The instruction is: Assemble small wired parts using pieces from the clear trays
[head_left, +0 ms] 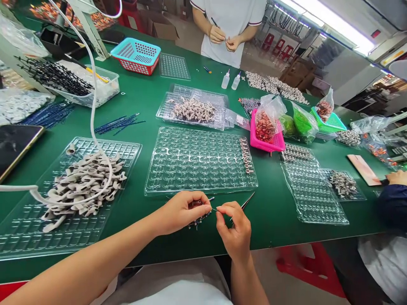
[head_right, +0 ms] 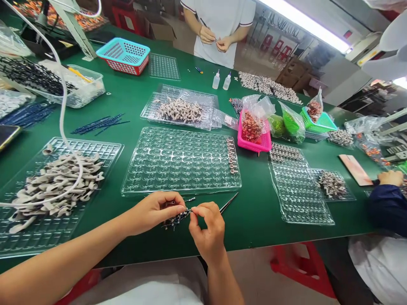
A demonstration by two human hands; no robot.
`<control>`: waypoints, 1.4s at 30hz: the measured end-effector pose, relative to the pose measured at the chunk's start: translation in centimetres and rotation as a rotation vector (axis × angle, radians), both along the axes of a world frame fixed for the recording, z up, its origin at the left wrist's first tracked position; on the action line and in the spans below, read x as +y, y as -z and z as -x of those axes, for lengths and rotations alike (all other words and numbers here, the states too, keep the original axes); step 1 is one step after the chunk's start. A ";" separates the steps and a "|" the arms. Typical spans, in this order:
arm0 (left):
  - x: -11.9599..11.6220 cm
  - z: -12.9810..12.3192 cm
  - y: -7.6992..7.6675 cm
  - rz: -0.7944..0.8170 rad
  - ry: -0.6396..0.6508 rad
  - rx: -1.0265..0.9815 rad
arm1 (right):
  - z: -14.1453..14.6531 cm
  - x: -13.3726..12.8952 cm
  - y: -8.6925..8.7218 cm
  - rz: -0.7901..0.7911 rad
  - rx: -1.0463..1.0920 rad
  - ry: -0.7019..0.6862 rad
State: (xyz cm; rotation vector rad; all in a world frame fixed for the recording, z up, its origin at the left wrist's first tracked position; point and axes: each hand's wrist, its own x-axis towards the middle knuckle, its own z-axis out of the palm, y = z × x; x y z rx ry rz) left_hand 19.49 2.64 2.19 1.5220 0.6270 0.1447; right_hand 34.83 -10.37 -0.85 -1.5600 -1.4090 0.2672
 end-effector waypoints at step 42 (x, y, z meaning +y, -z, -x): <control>0.1 -0.3 0.8 0.620 -0.033 -0.196 | -0.1 -0.4 0.8 0.028 0.609 -0.053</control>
